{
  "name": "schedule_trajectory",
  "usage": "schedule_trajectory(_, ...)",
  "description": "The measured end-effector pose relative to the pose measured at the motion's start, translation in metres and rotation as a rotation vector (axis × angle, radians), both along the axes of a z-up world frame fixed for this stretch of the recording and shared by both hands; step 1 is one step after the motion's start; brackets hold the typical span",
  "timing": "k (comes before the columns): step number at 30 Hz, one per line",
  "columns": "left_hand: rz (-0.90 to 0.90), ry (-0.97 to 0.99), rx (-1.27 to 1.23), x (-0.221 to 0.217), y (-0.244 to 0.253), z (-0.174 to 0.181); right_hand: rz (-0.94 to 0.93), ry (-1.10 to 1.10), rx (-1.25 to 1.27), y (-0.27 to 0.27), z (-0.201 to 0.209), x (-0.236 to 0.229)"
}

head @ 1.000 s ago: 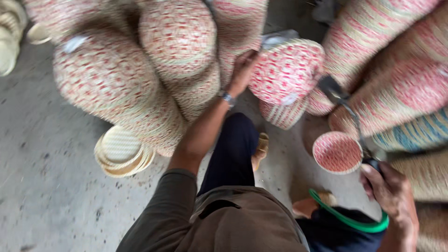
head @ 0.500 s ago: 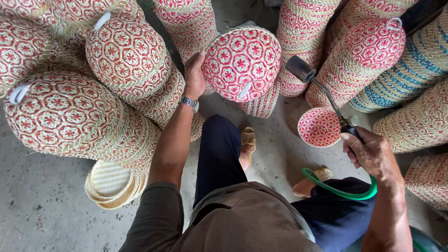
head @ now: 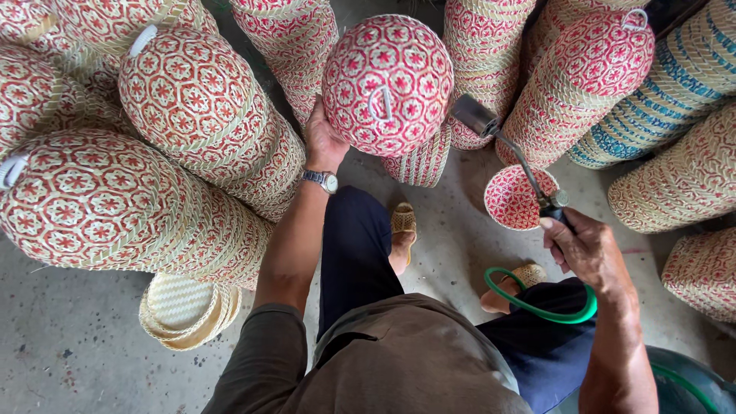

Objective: The person uses a handheld blowtorch to apply heat to the interior and exterior surfaces of woven baskets. They rotate each basket to cover different areas and place treated baskets on the floor.

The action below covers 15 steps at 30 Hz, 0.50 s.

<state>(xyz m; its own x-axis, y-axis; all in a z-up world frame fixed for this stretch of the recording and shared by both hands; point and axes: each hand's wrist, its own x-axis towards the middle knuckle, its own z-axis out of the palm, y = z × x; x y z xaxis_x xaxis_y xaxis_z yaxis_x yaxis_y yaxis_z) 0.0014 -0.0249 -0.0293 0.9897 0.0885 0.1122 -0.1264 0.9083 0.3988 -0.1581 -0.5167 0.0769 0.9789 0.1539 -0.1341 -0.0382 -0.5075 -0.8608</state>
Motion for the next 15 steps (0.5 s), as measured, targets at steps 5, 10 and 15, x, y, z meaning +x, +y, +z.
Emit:
schedule_trajectory(5,0.014,0.033,-0.070,0.003,-0.014,-0.004,0.062,0.028,0.041,0.008,-0.012,-0.004)
schedule_trajectory(10,0.138,0.126,-0.148,0.004,-0.034,-0.008,0.024,0.018,-0.001,0.015,-0.025,-0.013)
schedule_trajectory(15,0.144,0.164,-0.176,0.008,-0.041,-0.006,0.058,0.079,0.030,0.020,-0.028,-0.016)
